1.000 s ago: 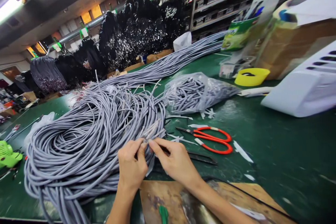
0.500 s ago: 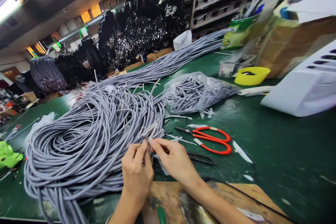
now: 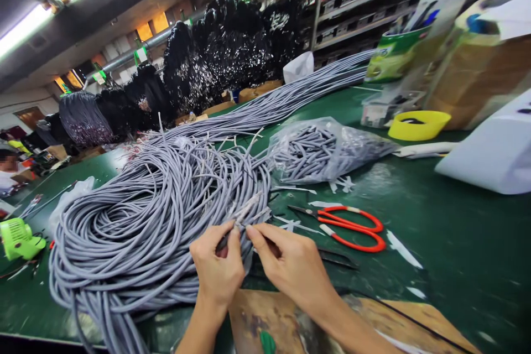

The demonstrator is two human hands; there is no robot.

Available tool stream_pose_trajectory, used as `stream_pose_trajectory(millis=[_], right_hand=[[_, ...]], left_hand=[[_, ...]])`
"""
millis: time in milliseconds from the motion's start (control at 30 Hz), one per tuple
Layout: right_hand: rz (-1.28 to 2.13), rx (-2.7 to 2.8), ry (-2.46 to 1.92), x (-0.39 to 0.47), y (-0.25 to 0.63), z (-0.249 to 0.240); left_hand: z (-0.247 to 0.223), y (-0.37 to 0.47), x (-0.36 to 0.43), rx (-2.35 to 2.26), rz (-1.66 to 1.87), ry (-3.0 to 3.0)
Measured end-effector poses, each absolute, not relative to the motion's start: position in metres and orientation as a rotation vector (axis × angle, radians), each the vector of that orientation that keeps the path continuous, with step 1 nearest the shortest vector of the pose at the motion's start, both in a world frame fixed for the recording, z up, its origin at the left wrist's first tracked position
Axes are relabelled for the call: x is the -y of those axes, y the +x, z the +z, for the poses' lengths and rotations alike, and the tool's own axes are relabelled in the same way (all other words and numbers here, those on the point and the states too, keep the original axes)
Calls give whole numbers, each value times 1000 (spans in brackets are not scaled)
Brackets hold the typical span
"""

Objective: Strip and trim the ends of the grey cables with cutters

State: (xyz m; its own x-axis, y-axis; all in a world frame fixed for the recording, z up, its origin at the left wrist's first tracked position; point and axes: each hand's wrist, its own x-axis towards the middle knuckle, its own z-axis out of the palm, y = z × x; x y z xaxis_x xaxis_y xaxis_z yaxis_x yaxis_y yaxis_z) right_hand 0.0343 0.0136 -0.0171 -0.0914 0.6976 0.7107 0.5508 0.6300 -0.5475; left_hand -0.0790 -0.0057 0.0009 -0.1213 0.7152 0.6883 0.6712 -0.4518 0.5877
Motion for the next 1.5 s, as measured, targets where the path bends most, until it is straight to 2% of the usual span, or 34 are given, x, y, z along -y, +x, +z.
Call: stream_pose_trajectory(millis=[400, 633, 800, 1000, 1400, 1500], right_hand=[[-16, 1730, -1009, -10, 40, -11], [306, 1683, -1007, -11, 38, -11], [183, 1760, -601, 4, 36, 0], [244, 1718, -982, -6, 35, -10], [458, 1700, -969, -14, 32, -13], [409, 1688, -915, -13, 32, -13]], left_hand=[[-3, -79, 8, -1614, 1707, 2095], [-4, -74, 8, -1584, 1644, 2272], [-10, -77, -1, -1823, 1444, 2107], [0, -85, 0, -1776, 1516, 1838], [2, -83, 5, -1654, 1469, 2044], [2, -81, 6, -1643, 1441, 2078]])
